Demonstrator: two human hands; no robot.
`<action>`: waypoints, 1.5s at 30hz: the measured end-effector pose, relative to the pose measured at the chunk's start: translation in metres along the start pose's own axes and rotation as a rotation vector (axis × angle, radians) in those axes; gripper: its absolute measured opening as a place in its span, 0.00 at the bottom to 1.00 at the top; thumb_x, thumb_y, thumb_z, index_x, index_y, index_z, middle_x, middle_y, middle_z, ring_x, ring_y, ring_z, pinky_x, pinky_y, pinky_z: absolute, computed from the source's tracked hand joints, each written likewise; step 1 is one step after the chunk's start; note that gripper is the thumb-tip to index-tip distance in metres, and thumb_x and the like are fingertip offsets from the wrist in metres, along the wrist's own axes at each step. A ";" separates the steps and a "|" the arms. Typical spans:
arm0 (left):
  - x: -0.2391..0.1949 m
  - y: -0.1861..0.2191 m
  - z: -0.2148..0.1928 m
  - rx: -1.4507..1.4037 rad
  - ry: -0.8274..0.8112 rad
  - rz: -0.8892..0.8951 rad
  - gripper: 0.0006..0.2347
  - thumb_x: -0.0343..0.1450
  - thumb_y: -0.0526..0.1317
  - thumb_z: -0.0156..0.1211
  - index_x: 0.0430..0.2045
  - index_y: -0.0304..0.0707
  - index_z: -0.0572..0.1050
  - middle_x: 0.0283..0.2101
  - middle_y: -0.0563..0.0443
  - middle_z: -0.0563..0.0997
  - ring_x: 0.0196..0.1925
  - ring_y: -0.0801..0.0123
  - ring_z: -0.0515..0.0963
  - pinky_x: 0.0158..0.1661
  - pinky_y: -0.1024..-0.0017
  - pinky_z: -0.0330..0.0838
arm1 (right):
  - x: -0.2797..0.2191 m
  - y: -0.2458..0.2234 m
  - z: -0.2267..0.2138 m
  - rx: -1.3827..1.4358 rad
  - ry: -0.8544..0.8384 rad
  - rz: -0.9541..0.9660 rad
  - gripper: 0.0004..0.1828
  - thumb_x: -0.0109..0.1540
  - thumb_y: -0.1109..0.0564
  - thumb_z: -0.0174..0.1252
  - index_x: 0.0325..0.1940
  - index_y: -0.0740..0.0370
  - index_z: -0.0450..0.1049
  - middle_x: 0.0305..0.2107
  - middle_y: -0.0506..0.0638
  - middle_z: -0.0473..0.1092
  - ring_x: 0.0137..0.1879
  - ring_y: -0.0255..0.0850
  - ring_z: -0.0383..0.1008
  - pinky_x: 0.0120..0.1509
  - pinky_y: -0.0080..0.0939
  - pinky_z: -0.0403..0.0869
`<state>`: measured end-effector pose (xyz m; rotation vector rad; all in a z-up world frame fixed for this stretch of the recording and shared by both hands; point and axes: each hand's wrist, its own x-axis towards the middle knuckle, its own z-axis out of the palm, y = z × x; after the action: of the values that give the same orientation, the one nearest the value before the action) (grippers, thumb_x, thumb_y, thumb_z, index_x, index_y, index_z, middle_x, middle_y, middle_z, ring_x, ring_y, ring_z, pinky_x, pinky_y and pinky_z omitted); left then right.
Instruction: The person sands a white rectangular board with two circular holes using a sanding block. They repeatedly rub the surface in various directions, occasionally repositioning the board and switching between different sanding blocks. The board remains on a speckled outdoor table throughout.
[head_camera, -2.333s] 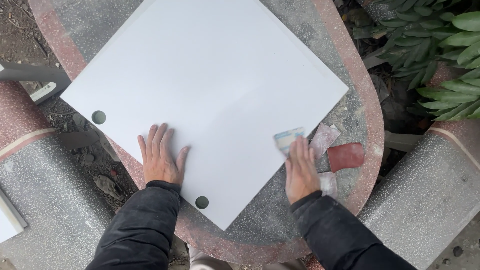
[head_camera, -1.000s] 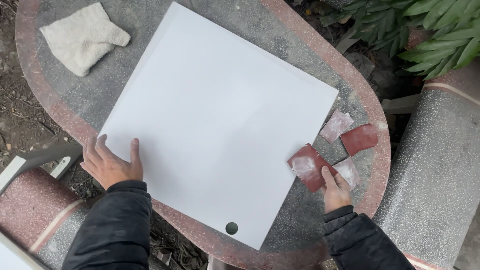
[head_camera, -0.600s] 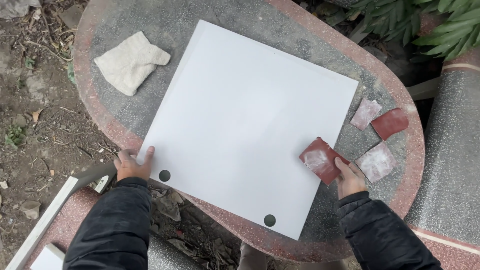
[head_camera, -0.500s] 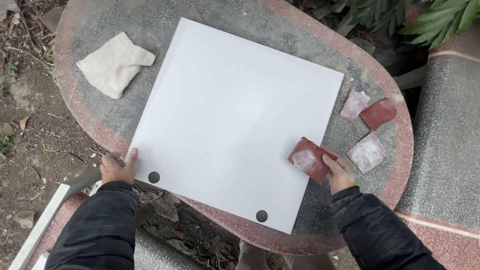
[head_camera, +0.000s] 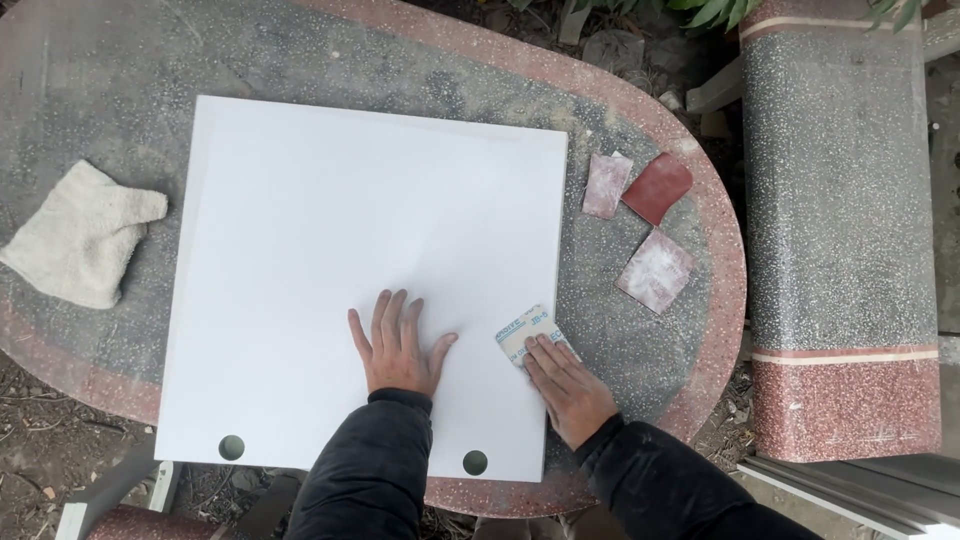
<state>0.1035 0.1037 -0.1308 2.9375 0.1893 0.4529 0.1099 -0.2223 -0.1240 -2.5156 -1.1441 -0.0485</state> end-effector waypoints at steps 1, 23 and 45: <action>0.004 0.003 -0.003 -0.005 -0.007 0.007 0.30 0.79 0.67 0.63 0.70 0.51 0.74 0.75 0.48 0.72 0.87 0.52 0.68 0.86 0.23 0.44 | 0.004 -0.004 -0.005 0.000 -0.002 0.011 0.26 0.80 0.56 0.54 0.84 0.60 0.72 0.86 0.54 0.65 0.89 0.54 0.63 0.93 0.58 0.64; -0.010 -0.002 0.004 0.011 -0.010 -0.044 0.28 0.80 0.64 0.59 0.67 0.46 0.76 0.70 0.47 0.77 0.81 0.51 0.77 0.83 0.30 0.58 | 0.139 0.100 0.015 -0.021 0.207 0.448 0.24 0.83 0.55 0.55 0.84 0.62 0.75 0.84 0.53 0.67 0.87 0.51 0.68 0.89 0.47 0.73; -0.013 0.001 0.004 -0.013 -0.029 -0.064 0.27 0.80 0.63 0.59 0.67 0.47 0.76 0.70 0.46 0.77 0.81 0.50 0.76 0.82 0.28 0.57 | 0.169 0.098 -0.010 0.096 0.066 0.518 0.34 0.80 0.46 0.57 0.92 0.49 0.66 0.90 0.42 0.58 0.94 0.48 0.53 0.88 0.58 0.72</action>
<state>0.0927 0.0998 -0.1384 2.9135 0.2749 0.4010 0.2962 -0.1628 -0.1147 -2.6185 -0.4325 0.0595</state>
